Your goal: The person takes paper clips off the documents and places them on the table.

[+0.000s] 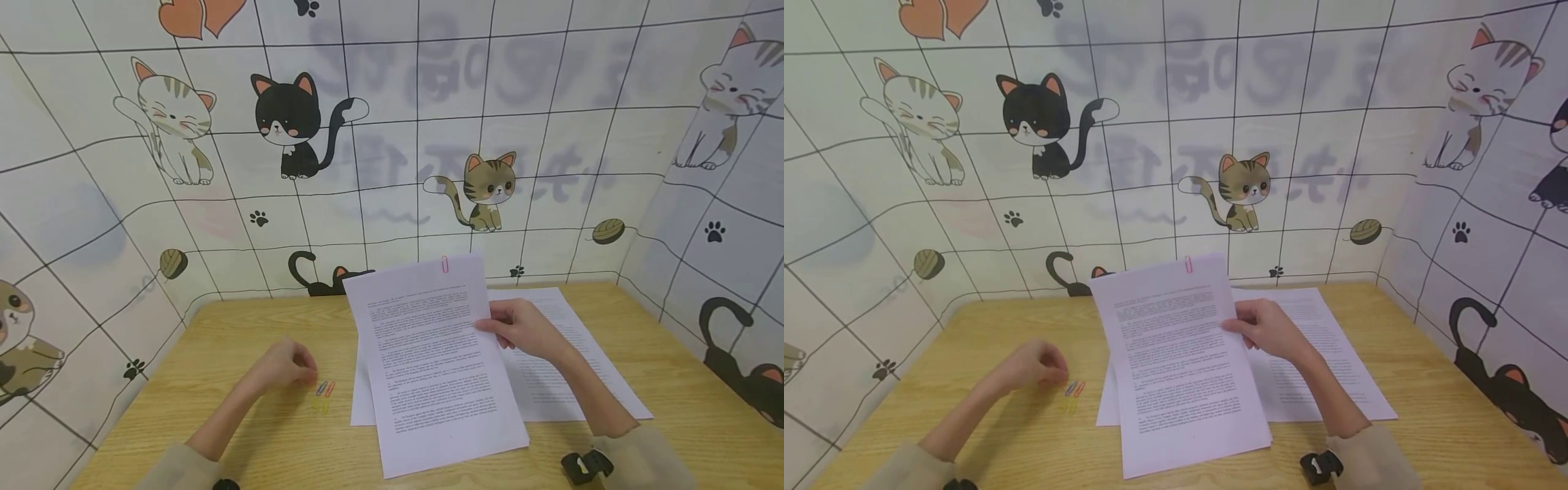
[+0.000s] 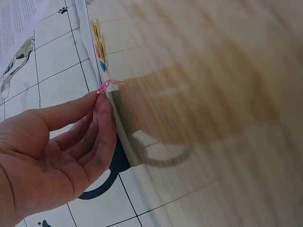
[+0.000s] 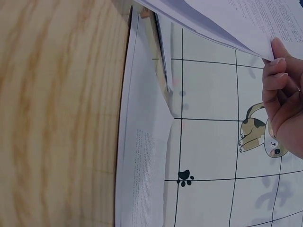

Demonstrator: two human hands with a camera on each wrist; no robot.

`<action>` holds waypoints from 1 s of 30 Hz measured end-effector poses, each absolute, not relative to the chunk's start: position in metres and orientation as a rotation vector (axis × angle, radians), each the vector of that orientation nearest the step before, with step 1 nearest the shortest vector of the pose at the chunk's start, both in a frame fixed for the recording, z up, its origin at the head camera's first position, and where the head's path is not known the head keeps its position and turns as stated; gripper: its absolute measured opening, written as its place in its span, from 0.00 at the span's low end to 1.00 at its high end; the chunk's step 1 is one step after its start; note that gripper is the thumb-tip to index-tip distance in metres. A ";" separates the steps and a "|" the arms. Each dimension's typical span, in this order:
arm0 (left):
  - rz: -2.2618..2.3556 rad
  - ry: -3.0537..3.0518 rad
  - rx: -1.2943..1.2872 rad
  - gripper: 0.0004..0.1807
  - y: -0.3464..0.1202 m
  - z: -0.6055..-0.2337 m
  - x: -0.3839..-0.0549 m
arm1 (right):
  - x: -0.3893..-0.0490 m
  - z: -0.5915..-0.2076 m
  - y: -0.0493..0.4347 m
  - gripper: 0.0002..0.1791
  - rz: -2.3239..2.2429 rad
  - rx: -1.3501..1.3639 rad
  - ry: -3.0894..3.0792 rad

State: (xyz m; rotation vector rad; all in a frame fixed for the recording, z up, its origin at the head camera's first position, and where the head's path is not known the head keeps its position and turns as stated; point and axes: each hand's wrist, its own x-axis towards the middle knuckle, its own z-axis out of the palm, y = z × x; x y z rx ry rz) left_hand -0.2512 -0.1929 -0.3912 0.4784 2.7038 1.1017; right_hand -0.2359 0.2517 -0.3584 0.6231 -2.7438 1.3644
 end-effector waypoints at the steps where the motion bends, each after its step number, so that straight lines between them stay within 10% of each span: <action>1: 1.102 2.706 0.469 0.03 -0.193 -0.391 -0.251 | -0.236 -0.358 0.252 0.12 1.363 0.628 -2.742; 30: 1.418 2.657 0.447 0.11 -0.191 -0.371 -0.254 | -0.235 -0.358 0.249 0.13 1.384 0.612 -2.749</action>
